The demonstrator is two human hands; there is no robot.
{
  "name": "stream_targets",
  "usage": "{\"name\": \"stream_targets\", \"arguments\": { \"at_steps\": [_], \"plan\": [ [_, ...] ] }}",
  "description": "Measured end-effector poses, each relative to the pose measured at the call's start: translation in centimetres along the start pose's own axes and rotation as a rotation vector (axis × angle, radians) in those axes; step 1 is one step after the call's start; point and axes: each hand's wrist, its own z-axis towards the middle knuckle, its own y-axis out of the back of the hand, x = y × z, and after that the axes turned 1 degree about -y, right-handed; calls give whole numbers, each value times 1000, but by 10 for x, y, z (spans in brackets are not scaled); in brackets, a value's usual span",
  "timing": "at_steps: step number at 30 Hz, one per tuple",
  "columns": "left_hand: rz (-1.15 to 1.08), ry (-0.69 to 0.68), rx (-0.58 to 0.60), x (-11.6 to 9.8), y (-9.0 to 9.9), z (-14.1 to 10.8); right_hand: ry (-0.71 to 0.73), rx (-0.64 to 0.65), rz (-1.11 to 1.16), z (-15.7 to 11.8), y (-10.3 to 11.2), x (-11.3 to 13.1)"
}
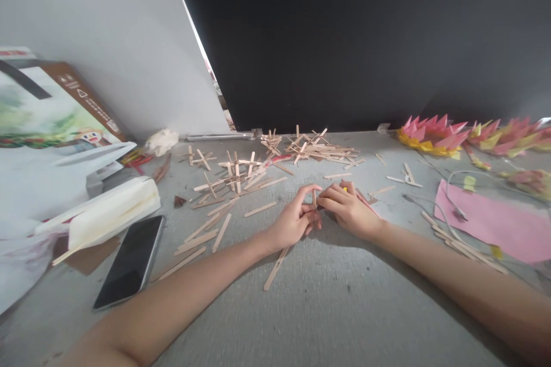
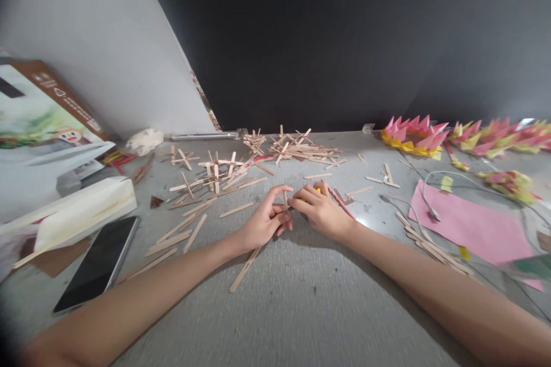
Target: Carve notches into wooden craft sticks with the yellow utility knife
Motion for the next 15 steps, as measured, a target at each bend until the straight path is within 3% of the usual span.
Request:
{"name": "stream_targets", "arguments": {
  "at_steps": [8, 15],
  "plan": [
    [-25, -4, -15, -7, -2, 1, -7, -22, -22, -2, -3, -1],
    [-72, 0, -76, -6, -2, 3, -35, 44, -26, 0, -3, 0]
  ]
}}
